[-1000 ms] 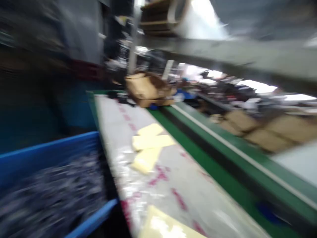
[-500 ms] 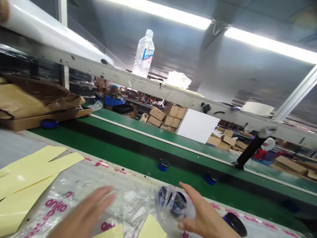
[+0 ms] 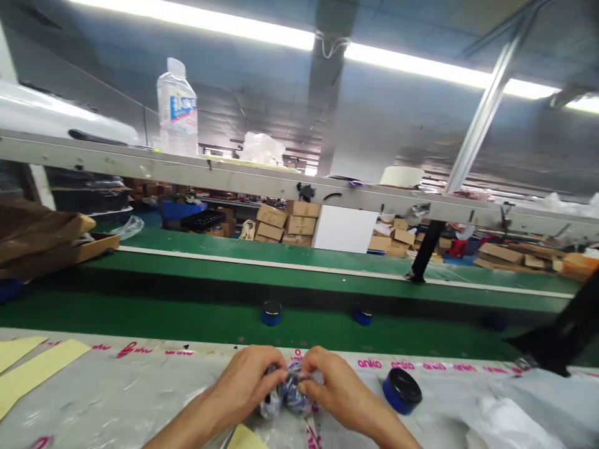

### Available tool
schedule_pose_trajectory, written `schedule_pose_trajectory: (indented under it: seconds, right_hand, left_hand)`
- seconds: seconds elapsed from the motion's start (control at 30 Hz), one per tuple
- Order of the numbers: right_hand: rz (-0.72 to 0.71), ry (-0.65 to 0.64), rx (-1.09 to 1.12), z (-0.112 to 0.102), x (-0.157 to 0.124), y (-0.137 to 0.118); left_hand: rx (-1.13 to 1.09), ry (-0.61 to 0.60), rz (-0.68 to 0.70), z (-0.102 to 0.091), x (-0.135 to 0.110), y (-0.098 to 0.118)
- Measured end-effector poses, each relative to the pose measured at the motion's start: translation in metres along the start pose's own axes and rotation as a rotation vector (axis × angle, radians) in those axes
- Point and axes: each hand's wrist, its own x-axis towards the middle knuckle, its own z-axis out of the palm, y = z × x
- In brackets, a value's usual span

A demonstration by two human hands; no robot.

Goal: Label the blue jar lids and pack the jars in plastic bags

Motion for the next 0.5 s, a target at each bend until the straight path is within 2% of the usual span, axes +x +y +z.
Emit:
schedule_pose_trajectory:
  seconds: [0.13,0.23,0.3,0.4,0.47,0.5]
  right_hand:
    - [-0.014,0.039,0.032,0.005,0.006,0.004]
    - [-0.038,0.05,0.114,0.009,0.006,0.007]
    - [-0.046,0.061,0.173,0.009,0.005,0.01]
    - [-0.027,0.058,0.221,0.01,0.005,0.012]
    - [-0.009,0.049,0.24,0.011,0.006,0.012]
    - [-0.009,0.043,0.255,0.012,0.006,0.011]
  left_hand:
    - [0.01,0.097,-0.079,0.02,0.006,0.0]
    - [-0.014,0.138,-0.139,0.029,0.001,0.003]
    - [-0.09,0.072,-0.185,0.027,-0.004,0.007]
    - [-0.1,-0.15,-0.219,0.02,-0.008,0.012]
    - [0.009,-0.212,-0.152,0.02,-0.007,0.015]
    - [0.061,-0.195,-0.105,0.022,-0.005,0.016]
